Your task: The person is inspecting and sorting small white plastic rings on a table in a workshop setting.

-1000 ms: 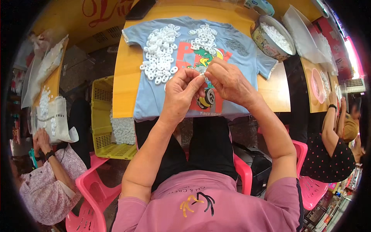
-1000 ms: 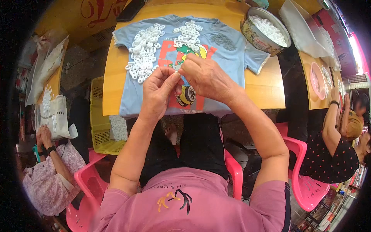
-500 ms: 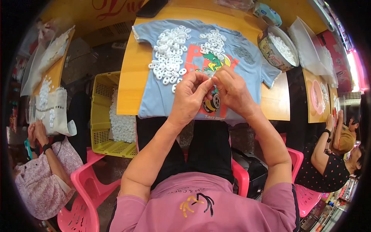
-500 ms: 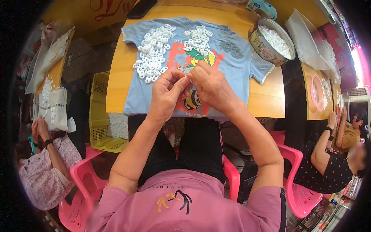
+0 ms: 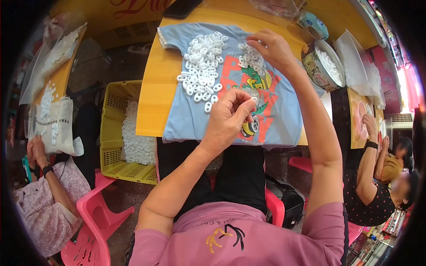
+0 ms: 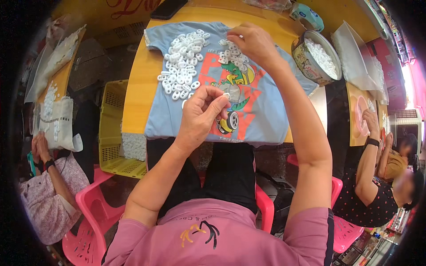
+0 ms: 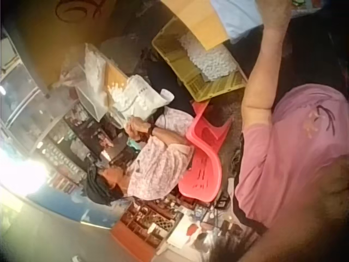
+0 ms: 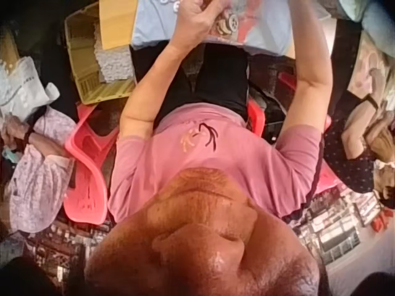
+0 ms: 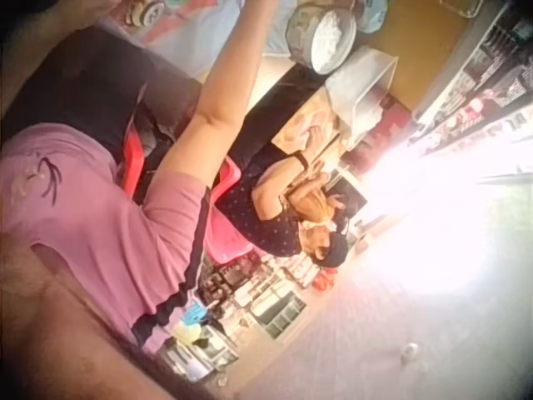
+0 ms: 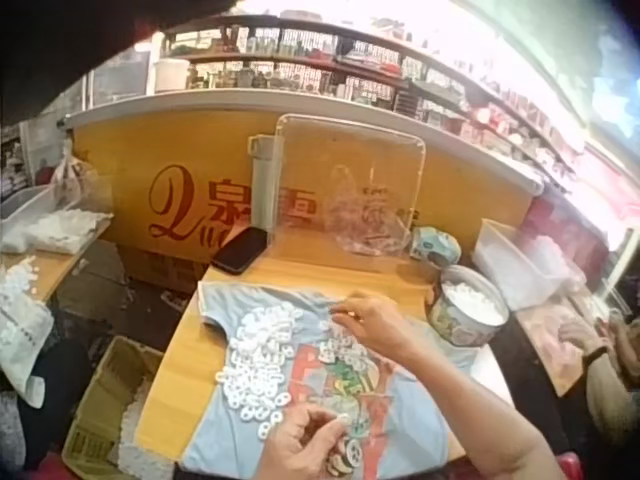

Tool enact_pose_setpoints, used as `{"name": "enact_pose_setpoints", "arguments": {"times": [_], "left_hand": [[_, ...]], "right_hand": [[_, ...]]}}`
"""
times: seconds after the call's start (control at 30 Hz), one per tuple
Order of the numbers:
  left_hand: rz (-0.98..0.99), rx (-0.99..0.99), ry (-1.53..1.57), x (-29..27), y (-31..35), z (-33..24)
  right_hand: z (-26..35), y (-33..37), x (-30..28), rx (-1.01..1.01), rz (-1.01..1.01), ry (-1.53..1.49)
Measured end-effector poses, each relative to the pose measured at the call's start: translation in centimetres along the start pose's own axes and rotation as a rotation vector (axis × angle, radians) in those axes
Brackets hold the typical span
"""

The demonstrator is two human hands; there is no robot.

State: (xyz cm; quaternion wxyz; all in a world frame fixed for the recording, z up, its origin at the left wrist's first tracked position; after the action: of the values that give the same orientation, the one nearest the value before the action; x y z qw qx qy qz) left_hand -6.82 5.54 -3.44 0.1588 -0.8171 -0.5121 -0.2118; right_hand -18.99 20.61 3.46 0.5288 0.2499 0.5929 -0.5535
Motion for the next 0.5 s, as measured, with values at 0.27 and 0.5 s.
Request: {"name": "enact_pose_setpoints", "arguments": {"times": [0.27,0.5], "left_hand": [[0.009,0.010,0.004,0.0,0.1,-0.2],[0.043,-0.027,-0.029,0.2,0.0,0.2]], "right_hand": [[1.7,-0.9,1.3,-0.105,0.089,0.069],[1.8,-1.5,1.4,-0.150,0.112,0.095]]}}
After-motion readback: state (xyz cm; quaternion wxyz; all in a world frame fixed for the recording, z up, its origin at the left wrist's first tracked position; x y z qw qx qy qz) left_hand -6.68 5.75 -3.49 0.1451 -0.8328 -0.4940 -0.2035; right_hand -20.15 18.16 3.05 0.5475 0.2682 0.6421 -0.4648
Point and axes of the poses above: each hand's wrist, its own y-axis away from the middle knuckle, its own x-axis out of the palm, z = x × y, the point moved 9 cm from there along -y, towards the middle knuckle, and after that the axes turned 7 degrees about y, right-handed, at the moved point
